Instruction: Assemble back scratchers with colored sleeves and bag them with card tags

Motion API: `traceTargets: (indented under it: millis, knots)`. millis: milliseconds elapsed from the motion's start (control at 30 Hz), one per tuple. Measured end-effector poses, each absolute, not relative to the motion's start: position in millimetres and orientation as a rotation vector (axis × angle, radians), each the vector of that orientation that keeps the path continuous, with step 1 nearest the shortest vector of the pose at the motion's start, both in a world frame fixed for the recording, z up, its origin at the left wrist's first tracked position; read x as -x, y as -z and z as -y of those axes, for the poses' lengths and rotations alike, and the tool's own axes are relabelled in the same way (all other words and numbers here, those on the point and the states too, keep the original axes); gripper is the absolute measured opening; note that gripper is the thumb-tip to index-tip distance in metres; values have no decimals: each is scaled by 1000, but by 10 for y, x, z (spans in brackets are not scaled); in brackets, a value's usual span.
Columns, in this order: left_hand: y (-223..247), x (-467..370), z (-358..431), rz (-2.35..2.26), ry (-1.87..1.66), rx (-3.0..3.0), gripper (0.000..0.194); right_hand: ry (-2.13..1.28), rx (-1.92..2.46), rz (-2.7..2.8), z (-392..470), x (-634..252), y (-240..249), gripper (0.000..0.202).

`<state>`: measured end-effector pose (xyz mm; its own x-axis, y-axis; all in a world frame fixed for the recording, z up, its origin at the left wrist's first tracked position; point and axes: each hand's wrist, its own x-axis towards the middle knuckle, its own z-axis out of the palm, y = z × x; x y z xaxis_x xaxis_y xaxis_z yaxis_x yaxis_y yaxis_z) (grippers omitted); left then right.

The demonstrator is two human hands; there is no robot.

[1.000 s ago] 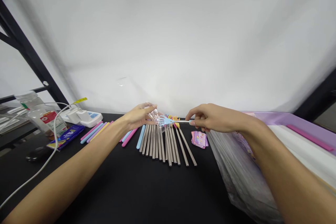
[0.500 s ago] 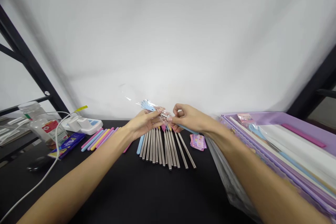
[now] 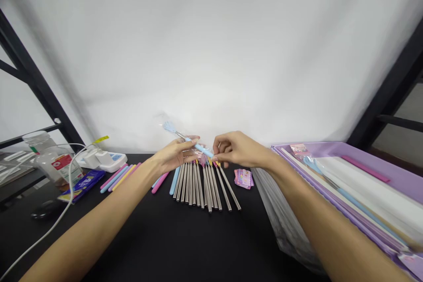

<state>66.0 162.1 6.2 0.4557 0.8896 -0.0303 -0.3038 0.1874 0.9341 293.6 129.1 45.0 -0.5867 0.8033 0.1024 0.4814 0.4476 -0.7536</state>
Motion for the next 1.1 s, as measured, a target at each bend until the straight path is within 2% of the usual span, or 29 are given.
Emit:
traceTargets:
  millis: [133, 267, 333, 500, 567, 733, 833, 1000, 1100]
  knots:
    - [-118, -782, -1472, -608, -889, -1158, 21, -557, 1067, 2272, -1301, -2891, -442, 29]
    - [-148, -778, -1439, -593, -909, -1195, 25, -429, 1042, 2242, -1295, -2894, -423, 31]
    - [-147, -745, -1450, -582, -895, -1235, 27, -525, 1049, 2196, -1286, -2884, -409, 33]
    - [-137, -663, -1482, -591, -880, -1319, 31, -1158, 1022, 2106, -1259, -2890, -417, 39]
    - [-138, -635, -1498, -609, -898, -1307, 32, -1236, 1007, 2127, -1249, -2928, -442, 39]
    - [-138, -589, -1545, -656, -897, -1248, 29, -1242, 1039, 2308, -1222, -3001, -500, 38]
    - [-135, -593, -1549, -642, -870, -1212, 27, -1040, 1012, 2363, -1211, -2983, -525, 25]
    - [-105, -631, -1520, -623, -760, -1191, 34, -720, 946, 2415, -1193, -2951, -554, 25]
    - [-71, -657, -1509, -553, -677, -1243, 38, -794, 875, 2356, -1214, -2926, -518, 24]
